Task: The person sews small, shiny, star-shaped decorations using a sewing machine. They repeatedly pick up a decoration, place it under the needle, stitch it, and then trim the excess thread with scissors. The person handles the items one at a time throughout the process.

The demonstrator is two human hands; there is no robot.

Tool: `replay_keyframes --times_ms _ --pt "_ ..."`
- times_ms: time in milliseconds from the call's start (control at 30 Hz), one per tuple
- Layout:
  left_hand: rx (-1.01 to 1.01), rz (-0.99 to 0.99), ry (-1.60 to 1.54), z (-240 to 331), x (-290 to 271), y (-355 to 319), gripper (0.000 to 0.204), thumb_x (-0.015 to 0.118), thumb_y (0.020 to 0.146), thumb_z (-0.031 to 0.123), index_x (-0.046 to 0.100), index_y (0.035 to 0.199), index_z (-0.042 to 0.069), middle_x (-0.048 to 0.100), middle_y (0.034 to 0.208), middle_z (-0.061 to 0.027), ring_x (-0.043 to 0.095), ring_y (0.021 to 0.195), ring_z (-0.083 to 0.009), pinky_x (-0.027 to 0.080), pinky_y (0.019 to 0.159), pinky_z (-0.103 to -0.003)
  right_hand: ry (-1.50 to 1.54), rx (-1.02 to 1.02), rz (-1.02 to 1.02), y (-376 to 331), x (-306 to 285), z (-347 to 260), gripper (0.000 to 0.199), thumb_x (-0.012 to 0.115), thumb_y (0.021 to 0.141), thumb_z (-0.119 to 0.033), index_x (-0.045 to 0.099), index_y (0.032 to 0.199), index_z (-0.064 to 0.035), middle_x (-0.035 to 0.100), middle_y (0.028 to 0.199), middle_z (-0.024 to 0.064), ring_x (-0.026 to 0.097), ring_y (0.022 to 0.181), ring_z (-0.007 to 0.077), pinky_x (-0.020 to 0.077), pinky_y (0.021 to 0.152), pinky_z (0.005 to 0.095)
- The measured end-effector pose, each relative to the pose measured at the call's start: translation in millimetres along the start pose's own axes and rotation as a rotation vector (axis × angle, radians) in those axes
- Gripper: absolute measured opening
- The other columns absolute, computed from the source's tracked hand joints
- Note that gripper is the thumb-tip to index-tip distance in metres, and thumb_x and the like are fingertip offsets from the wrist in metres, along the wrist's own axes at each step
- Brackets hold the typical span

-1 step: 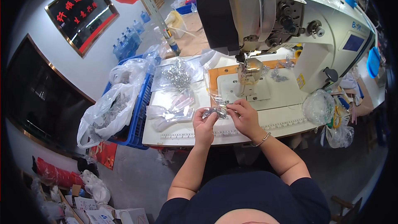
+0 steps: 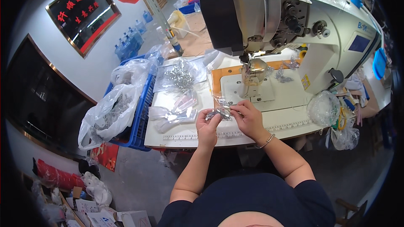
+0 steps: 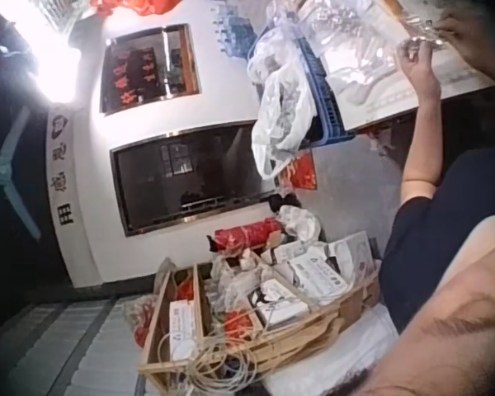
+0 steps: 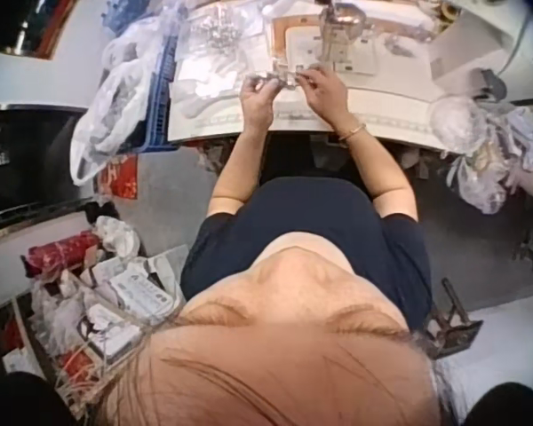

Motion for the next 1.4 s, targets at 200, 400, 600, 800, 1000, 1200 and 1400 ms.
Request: replay_keyframes --times_ms 200,400,600,800,1000,1200,1400 --pt "-0.062 0.030 -0.077 -0.4 -1.3 -2.2 0.020 0.052 0.083 -0.005 0.049 0.101 0.002 0.058 0.098 -0.0117 0.060 0.088 -0.0205 0.051 0.083 -0.034 0.221 0.083 0.071 -2.6 0.9 5.8 0.019 0.067 0.077 -0.009 0.063 0.095 -0.0059 0.056 0.086 0.0069 0.058 0.075 0.0191 0.0468 0.060 0.0288" --pt "-0.277 -0.120 -0.250 25.5 5.2 -17.1 0.029 0.048 0.089 0.017 0.047 0.111 -0.002 0.053 0.112 -0.0145 0.057 0.097 -0.0266 0.048 0.088 -0.036 0.176 -0.080 -0.012 4.3 -21.7 -9.7 0.028 0.073 0.073 -0.013 0.062 0.097 -0.0057 0.062 0.095 0.0093 0.059 0.078 0.0195 0.0471 0.066 0.0271" --pt "-0.149 -0.340 0.215 39.1 -4.4 -19.4 0.039 0.050 0.085 0.017 0.046 0.119 -0.001 0.049 0.118 -0.0142 0.047 0.113 -0.0230 0.042 0.092 -0.033 0.751 0.521 -0.179 4.1 -24.8 -5.5 0.013 0.068 0.078 -0.010 0.062 0.087 -0.0010 0.063 0.078 0.0017 0.054 0.070 0.0066 0.0425 0.065 0.0211" --pt "0.001 -0.232 0.192 21.1 27.8 -34.8 0.060 0.059 0.078 -0.005 0.034 0.132 -0.001 0.052 0.113 -0.0126 0.052 0.103 -0.0183 0.047 0.086 -0.030 0.657 0.551 -0.191 -8.5 -21.8 -14.4 0.015 0.068 0.079 -0.010 0.062 0.089 -0.0003 0.059 0.076 -0.0022 0.049 0.070 0.0040 0.0410 0.064 0.0196" --pt "0.019 -0.211 0.281 17.3 19.1 -30.8 0.046 0.057 0.086 0.000 0.041 0.129 -0.002 0.060 0.097 -0.0108 0.060 0.086 -0.0148 0.054 0.077 -0.029 0.750 0.608 -0.179 -14.5 -24.8 -7.1 0.014 0.066 0.080 -0.009 0.061 0.090 0.0000 0.059 0.077 -0.0016 0.050 0.071 0.0041 0.0419 0.065 0.0193" --pt "0.192 -0.257 0.610 20.6 30.9 -34.0 0.059 0.064 0.079 -0.001 0.038 0.131 -0.003 0.060 0.099 -0.0103 0.060 0.087 -0.0130 0.054 0.071 -0.026 0.720 0.652 -0.160 -19.7 -23.0 -3.9 0.014 0.066 0.081 -0.009 0.061 0.089 0.0003 0.059 0.076 -0.0009 0.052 0.070 0.0045 0.0429 0.064 0.0193" --pt "0.005 -0.205 0.380 10.0 17.4 -29.8 0.052 0.059 0.081 -0.004 0.041 0.130 -0.002 0.060 0.096 -0.0104 0.060 0.084 -0.0138 0.053 0.075 -0.027 0.680 0.612 -0.175 -24.9 -21.1 -1.6 0.014 0.065 0.081 -0.009 0.061 0.090 -0.0003 0.059 0.077 -0.0004 0.052 0.071 0.0052 0.0436 0.067 0.0202"
Point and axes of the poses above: each hand's wrist, its own y-axis towards the middle knuckle, its own x-axis out of the palm, z = x × y, the point moved 2 cm from there along y, towards the middle knuckle
